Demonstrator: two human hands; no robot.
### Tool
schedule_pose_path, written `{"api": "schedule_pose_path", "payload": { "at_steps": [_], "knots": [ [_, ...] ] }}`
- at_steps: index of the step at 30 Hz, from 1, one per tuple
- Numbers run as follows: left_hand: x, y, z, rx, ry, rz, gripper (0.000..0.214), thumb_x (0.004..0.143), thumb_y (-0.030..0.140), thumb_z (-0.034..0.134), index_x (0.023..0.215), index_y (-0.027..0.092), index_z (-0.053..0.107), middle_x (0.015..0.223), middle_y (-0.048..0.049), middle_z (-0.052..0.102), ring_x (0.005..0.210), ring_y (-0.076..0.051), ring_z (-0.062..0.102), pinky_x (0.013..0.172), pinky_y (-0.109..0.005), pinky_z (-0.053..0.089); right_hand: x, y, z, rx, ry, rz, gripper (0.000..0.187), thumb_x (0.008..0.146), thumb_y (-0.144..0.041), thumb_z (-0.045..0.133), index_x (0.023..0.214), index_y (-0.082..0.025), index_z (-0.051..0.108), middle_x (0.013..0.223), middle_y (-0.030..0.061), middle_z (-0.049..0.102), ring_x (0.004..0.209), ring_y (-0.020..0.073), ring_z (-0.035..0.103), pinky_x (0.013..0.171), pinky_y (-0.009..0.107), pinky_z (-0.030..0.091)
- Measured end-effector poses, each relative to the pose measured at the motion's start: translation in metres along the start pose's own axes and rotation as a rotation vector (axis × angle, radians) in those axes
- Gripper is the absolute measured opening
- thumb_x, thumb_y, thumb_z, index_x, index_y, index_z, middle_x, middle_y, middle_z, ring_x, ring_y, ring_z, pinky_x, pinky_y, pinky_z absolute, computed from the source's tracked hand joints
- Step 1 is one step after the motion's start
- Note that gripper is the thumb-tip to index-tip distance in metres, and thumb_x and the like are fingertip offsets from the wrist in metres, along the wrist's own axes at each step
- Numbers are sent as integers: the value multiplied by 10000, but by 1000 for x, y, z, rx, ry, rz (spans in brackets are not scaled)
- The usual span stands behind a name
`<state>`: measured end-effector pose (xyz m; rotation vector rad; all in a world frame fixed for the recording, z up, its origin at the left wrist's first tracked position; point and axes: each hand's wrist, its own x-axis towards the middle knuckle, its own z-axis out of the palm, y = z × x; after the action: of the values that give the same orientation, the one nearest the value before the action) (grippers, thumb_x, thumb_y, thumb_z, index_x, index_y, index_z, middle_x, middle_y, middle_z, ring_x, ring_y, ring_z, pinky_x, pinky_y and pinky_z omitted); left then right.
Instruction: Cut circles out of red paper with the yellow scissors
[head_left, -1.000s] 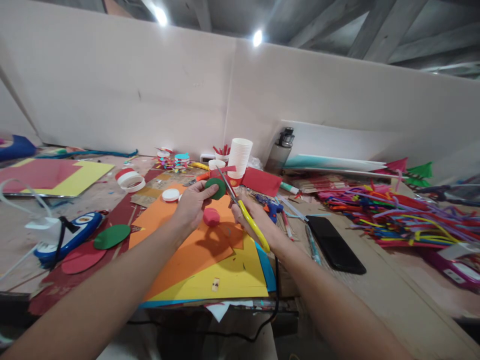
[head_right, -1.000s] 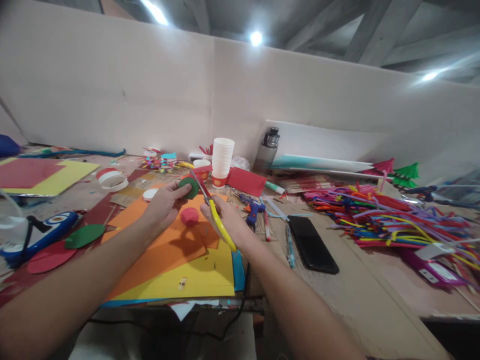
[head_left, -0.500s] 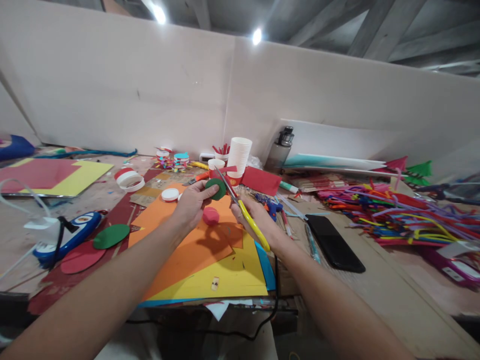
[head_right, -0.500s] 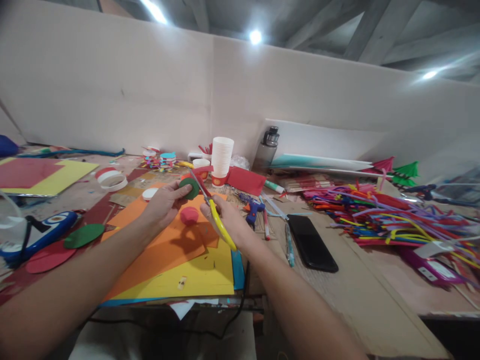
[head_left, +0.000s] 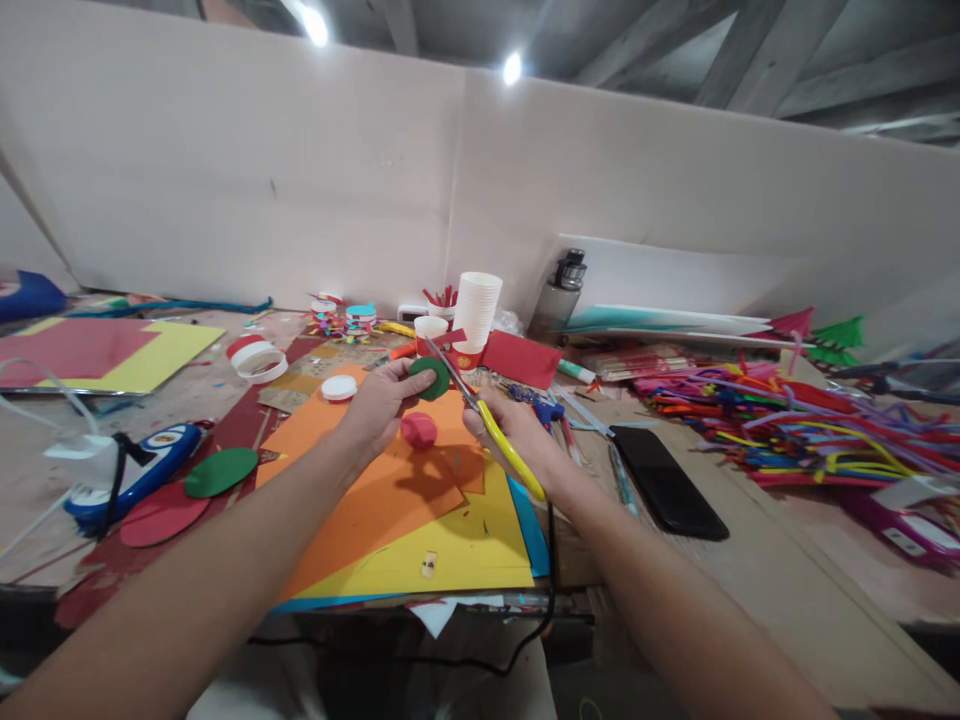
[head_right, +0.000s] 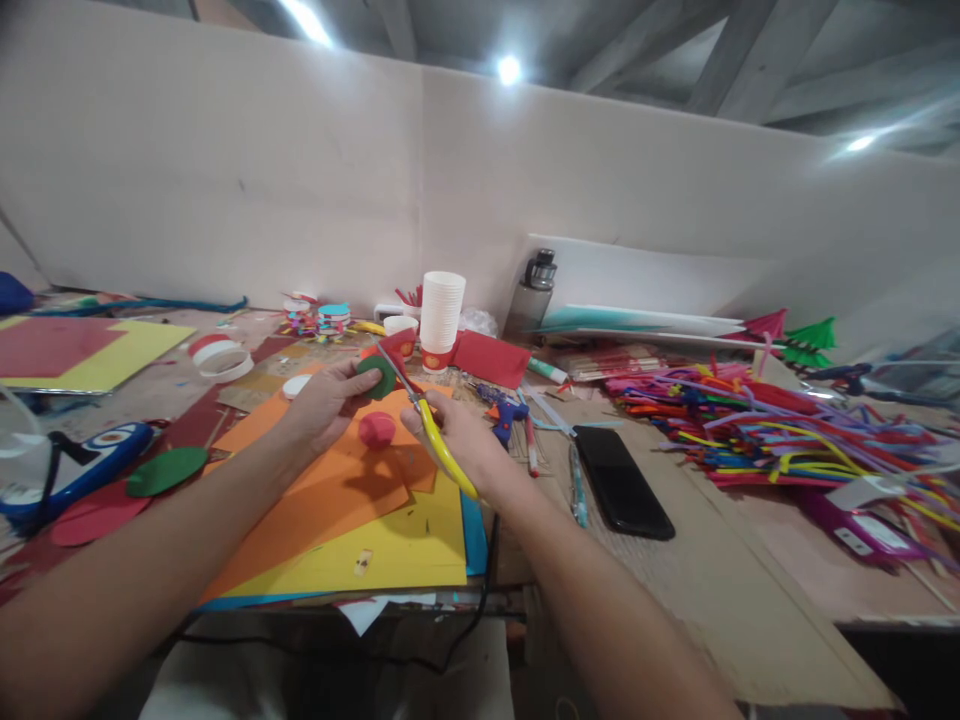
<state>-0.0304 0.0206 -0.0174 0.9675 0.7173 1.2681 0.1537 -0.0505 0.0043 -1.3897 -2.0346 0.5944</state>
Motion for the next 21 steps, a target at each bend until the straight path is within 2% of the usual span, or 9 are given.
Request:
{"api": "schedule_pose_path", "payload": {
  "at_steps": [5, 11, 21],
  "knots": [
    [1, 1, -1, 18, -28, -3, 327, 498, 297, 886, 706, 142, 687, 689, -13, 689, 603, -85, 578, 562, -193, 383, -1, 1, -2, -16, -15, -16, 345, 921, -517, 425, 855, -186, 500, 715, -27, 454, 650, 107, 390, 600, 242, 291],
    [0, 4, 0, 35, -30, -19, 320, 489, 279, 884, 710, 131, 705, 692, -28, 689, 601, -96, 577, 570, -210, 392, -1, -2, -7, -29, -24, 26, 376, 888, -544, 456, 767, -188, 459, 692, -22, 451, 628, 105, 372, 570, 236, 276],
    [2, 3, -4, 59, -50, -35, 290, 516, 269, 865, 730, 131, 727, 704, -43, 692, 601, -107, 576, 576, -225, 392, 1, 1, -6, -46, -35, 54, 364, 869, -532, 480, 754, -187, 475, 694, -15, 464, 638, 111, 391, 571, 236, 274]
  ]
}}
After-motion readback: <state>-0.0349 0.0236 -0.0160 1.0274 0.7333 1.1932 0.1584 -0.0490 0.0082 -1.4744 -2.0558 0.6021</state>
